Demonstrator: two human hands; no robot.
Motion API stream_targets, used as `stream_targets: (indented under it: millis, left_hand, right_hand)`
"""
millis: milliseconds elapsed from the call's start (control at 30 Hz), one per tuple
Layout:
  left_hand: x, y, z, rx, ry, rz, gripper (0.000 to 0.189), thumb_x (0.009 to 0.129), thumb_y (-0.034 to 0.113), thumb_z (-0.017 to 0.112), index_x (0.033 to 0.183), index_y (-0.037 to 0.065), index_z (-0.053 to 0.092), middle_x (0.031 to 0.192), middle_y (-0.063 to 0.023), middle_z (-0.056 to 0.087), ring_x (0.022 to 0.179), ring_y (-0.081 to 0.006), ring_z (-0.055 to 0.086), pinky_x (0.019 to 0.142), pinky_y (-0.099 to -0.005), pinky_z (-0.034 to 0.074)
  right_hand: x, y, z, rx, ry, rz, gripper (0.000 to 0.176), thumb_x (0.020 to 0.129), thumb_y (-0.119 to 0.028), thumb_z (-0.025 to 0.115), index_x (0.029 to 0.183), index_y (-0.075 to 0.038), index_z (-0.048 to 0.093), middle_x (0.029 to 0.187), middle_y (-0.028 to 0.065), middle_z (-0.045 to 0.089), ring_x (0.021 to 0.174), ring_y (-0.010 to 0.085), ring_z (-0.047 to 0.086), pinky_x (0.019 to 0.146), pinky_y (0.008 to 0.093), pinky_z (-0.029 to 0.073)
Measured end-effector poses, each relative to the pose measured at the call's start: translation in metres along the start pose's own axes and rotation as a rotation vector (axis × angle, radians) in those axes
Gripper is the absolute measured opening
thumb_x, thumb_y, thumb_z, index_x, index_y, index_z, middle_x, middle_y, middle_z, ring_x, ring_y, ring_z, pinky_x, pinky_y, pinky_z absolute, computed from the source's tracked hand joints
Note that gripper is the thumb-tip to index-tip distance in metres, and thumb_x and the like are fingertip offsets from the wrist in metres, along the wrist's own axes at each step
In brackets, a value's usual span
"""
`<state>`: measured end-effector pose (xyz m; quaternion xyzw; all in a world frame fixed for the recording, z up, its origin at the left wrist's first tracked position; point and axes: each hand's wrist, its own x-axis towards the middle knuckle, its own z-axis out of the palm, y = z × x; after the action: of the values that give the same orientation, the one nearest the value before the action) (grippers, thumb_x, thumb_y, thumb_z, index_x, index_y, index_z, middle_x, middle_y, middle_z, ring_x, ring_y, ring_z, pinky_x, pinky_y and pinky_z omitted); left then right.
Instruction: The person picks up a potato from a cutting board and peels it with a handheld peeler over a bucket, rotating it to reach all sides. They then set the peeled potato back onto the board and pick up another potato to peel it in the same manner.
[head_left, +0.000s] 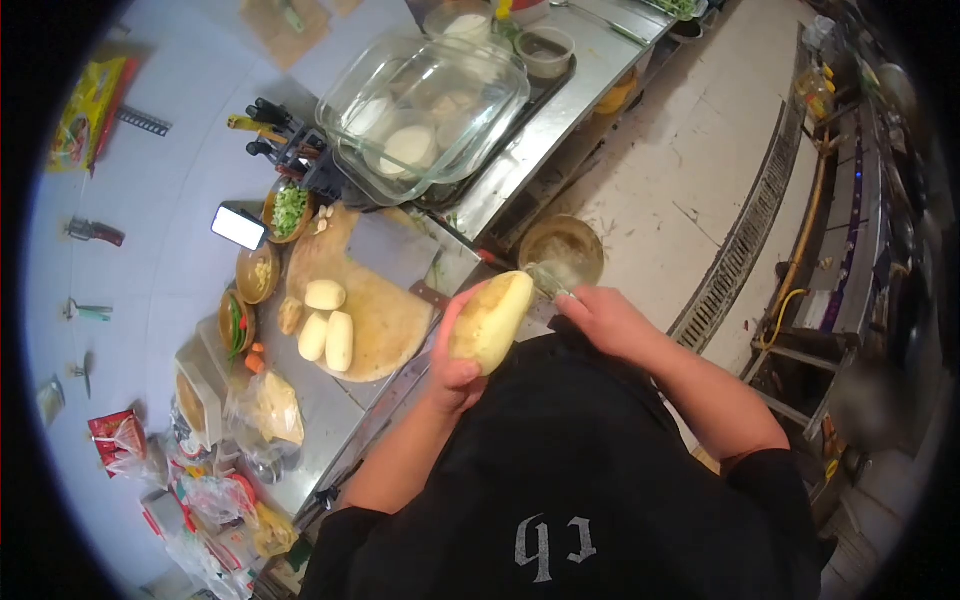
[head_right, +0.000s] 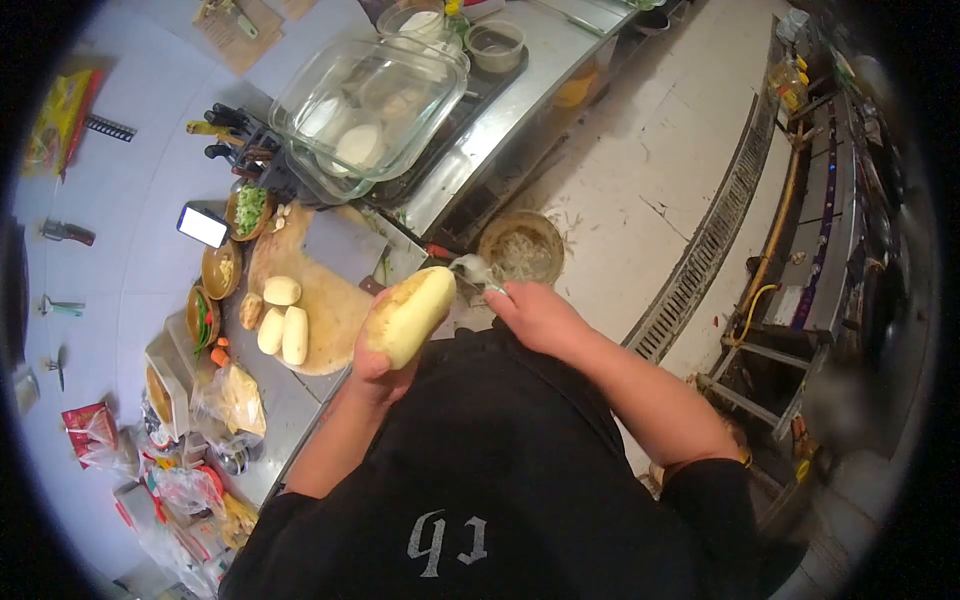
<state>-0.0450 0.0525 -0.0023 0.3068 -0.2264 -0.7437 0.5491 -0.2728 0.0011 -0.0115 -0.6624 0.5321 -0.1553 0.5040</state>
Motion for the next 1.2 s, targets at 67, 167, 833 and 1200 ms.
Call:
stream_targets:
  millis: [67, 167, 833, 1200]
  left_hand:
    - [0.002, 0.003, -0.001, -0.035, -0.056, 0.033, 0.1, 0.062, 0.03, 0.086, 0.145, 0.001, 0.038, 0.143, -0.0164, 0.05, 0.133, -0.029, 0.05, 0.115, -0.0407, 0.038]
    - [0.002, 0.003, 0.001, -0.149, -0.075, -0.022, 0.1, 0.061, 0.029, 0.087, 0.145, 0.001, 0.039, 0.145, -0.0178, 0.049, 0.134, -0.0315, 0.049, 0.117, -0.0427, 0.037]
    - [0.007, 0.031, -0.003, 0.483, 0.025, -0.161, 0.1, 0.061, 0.024, 0.086, 0.146, 0.002, 0.038, 0.136, -0.0117, 0.054, 0.127, -0.0223, 0.053, 0.107, -0.0356, 0.043]
    - [-0.004, 0.039, -0.017, 0.459, -0.102, -0.184, 0.108, 0.058, 0.027, 0.09, 0.148, 0.001, 0.036, 0.139, -0.0115, 0.051, 0.129, -0.0213, 0.051, 0.109, -0.0352, 0.04]
  right_hand:
    - [0.002, 0.018, 0.007, 0.087, -0.136, 0.108, 0.046, 0.103, -0.04, 0.048, 0.088, 0.003, 0.058, 0.079, 0.026, 0.062, 0.077, 0.0427, 0.062, 0.073, 0.0494, 0.047]
    - [-0.009, -0.012, 0.005, 0.207, -0.044, 0.094, 0.046, 0.103, -0.041, 0.048, 0.09, 0.003, 0.058, 0.078, 0.0243, 0.062, 0.077, 0.0407, 0.061, 0.073, 0.0474, 0.047]
    - [-0.037, -0.061, -0.01, -0.266, 0.008, -0.326, 0.035, 0.094, -0.041, 0.058, 0.085, -0.007, 0.057, 0.076, 0.0173, 0.063, 0.073, 0.0408, 0.064, 0.063, 0.0502, 0.051]
    - [-0.022, -0.033, -0.016, 0.101, -0.113, -0.017, 0.041, 0.1, -0.04, 0.051, 0.093, 0.0, 0.06, 0.084, 0.0253, 0.065, 0.083, 0.0439, 0.064, 0.073, 0.0499, 0.05]
